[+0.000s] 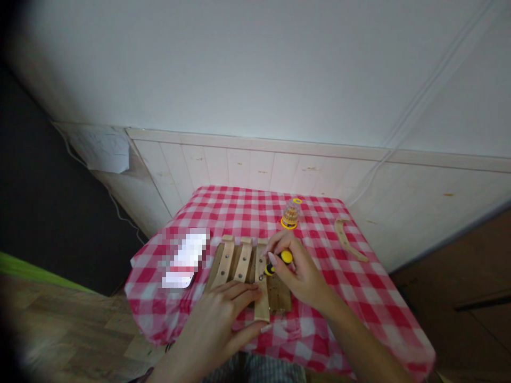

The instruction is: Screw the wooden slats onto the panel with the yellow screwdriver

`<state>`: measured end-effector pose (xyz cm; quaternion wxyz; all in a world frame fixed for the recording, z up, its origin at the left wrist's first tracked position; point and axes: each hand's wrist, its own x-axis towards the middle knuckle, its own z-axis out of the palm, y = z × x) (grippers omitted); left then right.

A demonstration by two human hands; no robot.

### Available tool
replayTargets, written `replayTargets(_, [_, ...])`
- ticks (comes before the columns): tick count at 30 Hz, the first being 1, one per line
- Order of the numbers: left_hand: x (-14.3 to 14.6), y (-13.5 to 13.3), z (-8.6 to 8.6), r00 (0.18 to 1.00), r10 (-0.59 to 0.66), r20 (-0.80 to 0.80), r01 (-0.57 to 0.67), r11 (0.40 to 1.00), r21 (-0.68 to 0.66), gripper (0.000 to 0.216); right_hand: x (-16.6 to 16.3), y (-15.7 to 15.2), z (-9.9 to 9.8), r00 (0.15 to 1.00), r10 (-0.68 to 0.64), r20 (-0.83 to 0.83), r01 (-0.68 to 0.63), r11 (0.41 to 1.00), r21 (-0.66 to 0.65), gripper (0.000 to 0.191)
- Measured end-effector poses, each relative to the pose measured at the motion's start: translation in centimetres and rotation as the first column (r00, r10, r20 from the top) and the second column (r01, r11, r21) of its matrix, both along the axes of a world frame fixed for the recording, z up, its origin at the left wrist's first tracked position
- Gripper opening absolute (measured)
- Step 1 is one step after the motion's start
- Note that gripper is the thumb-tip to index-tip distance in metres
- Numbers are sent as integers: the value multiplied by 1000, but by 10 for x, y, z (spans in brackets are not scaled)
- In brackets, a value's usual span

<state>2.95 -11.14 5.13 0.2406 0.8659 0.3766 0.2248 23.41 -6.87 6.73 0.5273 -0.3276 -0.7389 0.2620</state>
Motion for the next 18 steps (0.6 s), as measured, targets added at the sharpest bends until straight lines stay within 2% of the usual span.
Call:
replayTargets(8, [0, 0, 0, 1000, 6, 10, -6, 1000, -9, 31, -19, -3, -9, 966, 104, -237, -162, 957, -241, 25])
replayTargets(11, [0, 0, 0, 1000, 6, 16, -5, 1000, -7, 32, -24, -1, -9, 918, 136, -373, -261, 914, -309, 38])
replayTargets(13, [0, 0, 0, 1000, 4, 22, -4, 1000, -2, 31, -24, -1, -6, 880, 185, -436, -357, 865, -354, 40])
replayTargets(16, [0, -1, 0, 1000, 9, 25, -10, 1000, 5, 31, -19, -2, -2, 869, 226, -440, -419, 808, -414, 36])
replayTargets(18, [0, -1, 0, 1000, 11, 25, -11, 1000, 4, 30, -13, -1, -2, 901, 220, -373, -374, 830, -413, 37])
